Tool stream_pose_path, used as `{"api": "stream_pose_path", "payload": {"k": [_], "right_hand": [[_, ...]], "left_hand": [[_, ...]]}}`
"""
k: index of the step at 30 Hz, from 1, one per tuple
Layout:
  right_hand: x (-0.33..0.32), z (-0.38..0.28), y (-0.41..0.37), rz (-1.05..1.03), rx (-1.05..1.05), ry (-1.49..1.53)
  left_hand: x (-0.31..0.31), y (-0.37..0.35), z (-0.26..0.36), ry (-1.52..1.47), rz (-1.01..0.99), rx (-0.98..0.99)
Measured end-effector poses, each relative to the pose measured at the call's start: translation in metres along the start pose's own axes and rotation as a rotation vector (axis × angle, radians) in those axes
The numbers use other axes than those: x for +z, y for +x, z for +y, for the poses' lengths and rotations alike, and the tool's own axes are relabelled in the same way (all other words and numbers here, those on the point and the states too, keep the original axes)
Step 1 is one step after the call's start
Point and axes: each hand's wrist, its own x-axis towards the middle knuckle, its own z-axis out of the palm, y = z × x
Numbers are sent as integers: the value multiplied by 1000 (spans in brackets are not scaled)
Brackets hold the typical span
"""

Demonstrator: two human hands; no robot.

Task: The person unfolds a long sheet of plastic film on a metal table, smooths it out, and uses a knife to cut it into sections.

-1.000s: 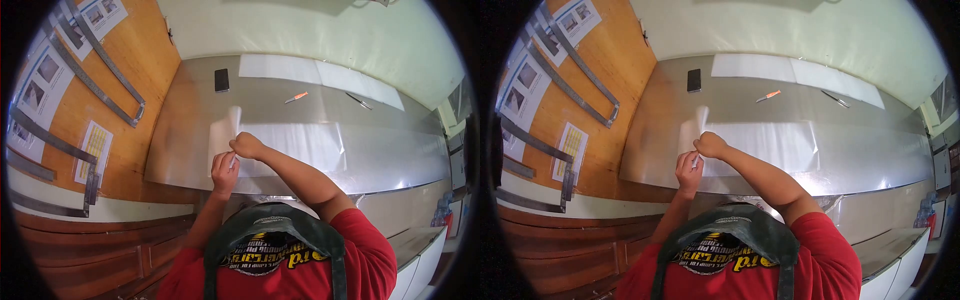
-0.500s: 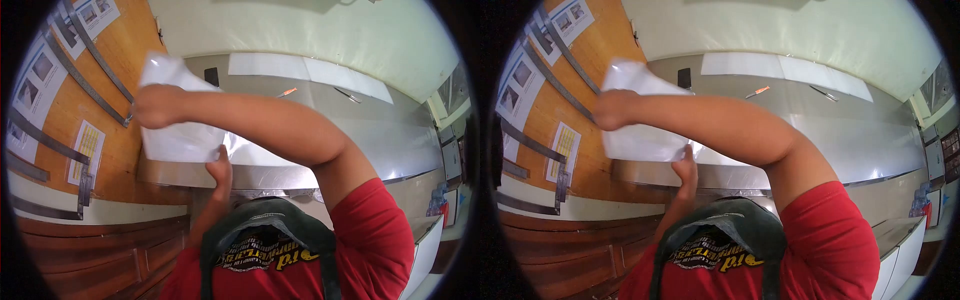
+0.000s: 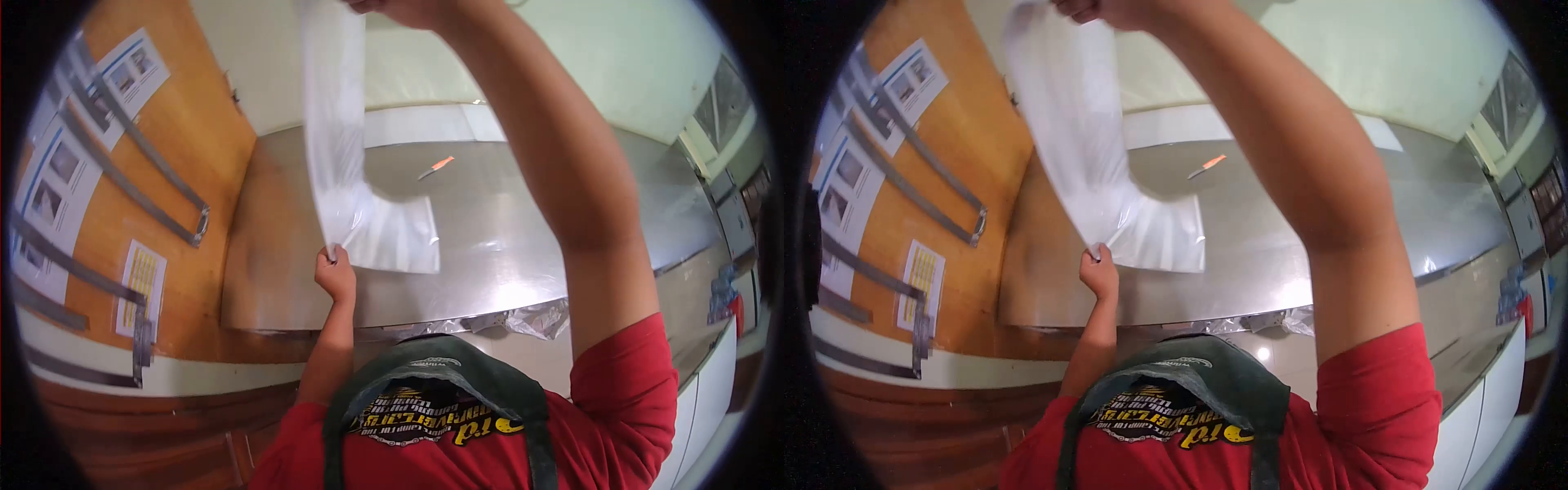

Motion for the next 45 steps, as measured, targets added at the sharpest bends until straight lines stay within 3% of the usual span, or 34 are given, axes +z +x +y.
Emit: {"api": "stream_pose_path", "payload": {"k": [3,4,5,7,9,12,13,16,18,20,21,23,26,30,32,34,36,40,44,45], "right_hand": [[-2,-2,-5,-186,-73,17],[56,-18,-8,353,45,-320],[24,-23,-17,-313,-103,63],[37,-32,-15,-352,-99,-16],[82,-14,14,-233,-118,-155],[112,-27,21,-387,-167,-193],[125,-30,24,-419,-197,-113],[164,-36,31,-535,-279,138],[178,-42,39,-593,-304,224],[184,-53,46,-900,-306,188],[185,-62,45,-915,-305,191],[164,-91,12,-783,130,214],[163,-95,6,-826,150,272],[181,-86,15,-714,101,219],[218,-48,61,-856,-243,339],[218,-49,66,-838,-215,333],[216,-51,68,-817,-184,323],[210,-60,69,-722,-206,295],[186,-94,55,-591,-153,163],[183,-99,57,-589,-156,154]], "left_hand": [[24,-13,0,121,-44,54],[29,-17,-4,125,-36,97],[40,-21,-2,-43,-50,86],[58,-36,8,-52,-99,89],[83,-42,-12,-75,-175,117],[101,-59,0,-105,-177,88],[99,-68,19,-281,-239,-69],[102,-82,22,-294,-285,-178],[107,-82,24,-294,-186,-120],[113,-81,23,-462,-130,-303],[116,-81,21,-466,-115,-304],[126,-80,12,-477,20,-209],[129,-73,-5,-445,-73,-236],[134,-79,-5,-579,-153,-299],[146,-91,-10,-571,-247,-321],[154,-104,-7,-541,-250,-237],[164,-112,-11,-604,-361,-451],[162,-109,3,-662,-490,-610],[184,-106,-13,-525,-560,-401],[198,-106,-24,-522,-439,-350]]}}
